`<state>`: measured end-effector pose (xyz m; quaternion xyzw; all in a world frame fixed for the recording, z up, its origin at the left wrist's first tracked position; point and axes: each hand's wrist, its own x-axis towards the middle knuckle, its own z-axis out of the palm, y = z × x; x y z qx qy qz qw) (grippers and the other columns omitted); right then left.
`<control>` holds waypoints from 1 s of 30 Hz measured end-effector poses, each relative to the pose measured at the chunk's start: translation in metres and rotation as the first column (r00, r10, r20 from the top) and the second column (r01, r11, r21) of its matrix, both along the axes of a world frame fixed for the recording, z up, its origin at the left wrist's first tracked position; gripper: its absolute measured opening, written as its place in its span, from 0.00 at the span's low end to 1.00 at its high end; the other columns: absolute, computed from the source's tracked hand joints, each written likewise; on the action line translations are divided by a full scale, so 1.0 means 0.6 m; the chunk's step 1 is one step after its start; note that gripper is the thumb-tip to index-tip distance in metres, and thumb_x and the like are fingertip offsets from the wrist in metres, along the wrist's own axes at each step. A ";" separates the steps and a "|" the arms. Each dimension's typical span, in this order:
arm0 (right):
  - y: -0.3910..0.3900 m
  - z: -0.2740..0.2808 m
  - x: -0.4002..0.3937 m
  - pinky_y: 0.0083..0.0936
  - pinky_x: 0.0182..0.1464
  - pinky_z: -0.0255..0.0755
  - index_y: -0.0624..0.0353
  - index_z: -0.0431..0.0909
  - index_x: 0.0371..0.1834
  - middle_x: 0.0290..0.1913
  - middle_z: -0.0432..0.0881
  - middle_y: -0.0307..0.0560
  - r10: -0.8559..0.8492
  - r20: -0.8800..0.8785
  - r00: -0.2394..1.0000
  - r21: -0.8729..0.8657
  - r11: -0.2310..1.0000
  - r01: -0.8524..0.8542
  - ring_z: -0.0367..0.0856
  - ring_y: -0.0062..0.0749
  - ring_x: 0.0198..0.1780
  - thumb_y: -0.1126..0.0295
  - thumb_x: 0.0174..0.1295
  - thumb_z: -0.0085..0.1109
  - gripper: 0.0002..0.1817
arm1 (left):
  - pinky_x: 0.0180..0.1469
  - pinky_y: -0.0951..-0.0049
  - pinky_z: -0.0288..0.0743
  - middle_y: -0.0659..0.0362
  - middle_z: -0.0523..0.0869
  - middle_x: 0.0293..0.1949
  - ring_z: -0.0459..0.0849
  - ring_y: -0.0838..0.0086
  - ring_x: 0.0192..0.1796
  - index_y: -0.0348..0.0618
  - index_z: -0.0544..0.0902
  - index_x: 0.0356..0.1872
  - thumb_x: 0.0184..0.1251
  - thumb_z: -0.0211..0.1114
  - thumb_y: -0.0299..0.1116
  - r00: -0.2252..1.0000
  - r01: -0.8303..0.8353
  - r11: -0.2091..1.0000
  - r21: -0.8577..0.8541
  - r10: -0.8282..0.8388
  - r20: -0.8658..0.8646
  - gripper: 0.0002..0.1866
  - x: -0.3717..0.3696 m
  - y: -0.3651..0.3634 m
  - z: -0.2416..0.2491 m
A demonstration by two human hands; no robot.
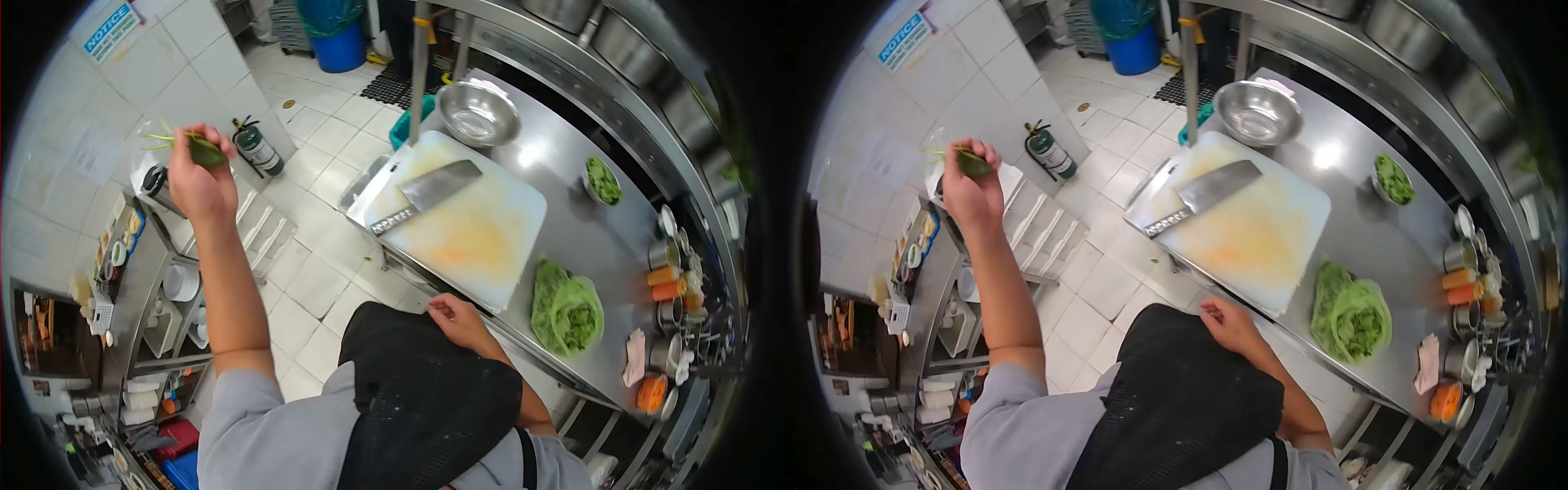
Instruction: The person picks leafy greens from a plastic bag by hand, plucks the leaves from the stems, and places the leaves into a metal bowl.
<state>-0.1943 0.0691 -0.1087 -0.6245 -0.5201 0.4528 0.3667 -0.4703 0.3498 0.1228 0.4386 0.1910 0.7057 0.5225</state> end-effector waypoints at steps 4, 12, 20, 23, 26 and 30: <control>-0.001 -0.016 -0.003 0.24 0.44 0.76 0.63 0.78 0.47 0.38 0.84 0.49 -0.127 0.014 0.992 -0.066 0.990 0.128 0.83 0.29 0.39 0.69 0.64 0.60 0.12 | 0.33 0.70 0.69 0.55 0.77 0.29 0.75 0.68 0.30 0.39 0.75 0.38 0.78 0.45 0.40 0.926 -0.371 0.906 0.204 0.379 0.000 0.15 0.040 0.054 0.021; 0.018 -0.023 -0.077 0.27 0.43 0.77 0.60 0.78 0.50 0.38 0.85 0.49 -0.407 0.139 0.903 -0.142 0.894 0.425 0.83 0.32 0.37 0.67 0.63 0.60 0.14 | 0.73 0.59 0.54 0.37 0.62 0.70 0.60 0.48 0.73 0.31 0.55 0.72 0.72 0.51 0.54 0.185 0.106 0.975 -0.195 -0.212 -0.960 0.40 0.105 0.288 -0.655; -0.051 -0.027 -0.194 0.29 0.44 0.78 0.61 0.77 0.51 0.39 0.85 0.49 -0.708 0.182 0.682 -0.198 0.653 0.731 0.85 0.37 0.39 0.66 0.63 0.60 0.15 | 0.72 0.58 0.57 0.44 0.69 0.68 0.63 0.56 0.72 0.37 0.66 0.67 0.67 0.54 0.58 -0.765 0.406 0.370 -0.836 -0.364 -0.532 0.38 -0.235 -0.012 -0.936; -0.094 -0.020 -0.238 0.33 0.46 0.77 0.59 0.76 0.53 0.43 0.85 0.49 -0.702 0.234 0.673 -0.280 0.614 0.738 0.84 0.42 0.43 0.62 0.64 0.58 0.18 | 0.71 0.58 0.58 0.46 0.70 0.68 0.65 0.58 0.72 0.39 0.71 0.65 0.66 0.56 0.55 -0.820 0.489 0.184 -0.853 -0.237 -0.521 0.35 -0.197 -0.002 -0.894; -0.131 -0.021 -0.257 0.37 0.51 0.75 0.57 0.74 0.55 0.47 0.84 0.50 -0.666 0.251 0.703 -0.333 0.622 0.708 0.82 0.46 0.48 0.58 0.65 0.56 0.20 | 0.71 0.57 0.59 0.48 0.72 0.67 0.66 0.60 0.71 0.40 0.75 0.63 0.66 0.59 0.52 -0.681 0.732 -0.101 -0.673 -0.132 -0.721 0.31 -0.072 0.020 -0.864; -0.187 -0.037 -0.262 0.39 0.53 0.74 0.55 0.73 0.58 0.50 0.83 0.50 -0.711 0.276 0.647 -0.316 0.569 0.759 0.81 0.48 0.52 0.57 0.65 0.56 0.21 | 0.63 0.64 0.69 0.48 0.80 0.58 0.78 0.59 0.59 0.39 0.72 0.64 0.71 0.57 0.48 -0.719 0.638 -0.286 -0.715 0.112 -0.686 0.28 0.196 -0.049 -0.765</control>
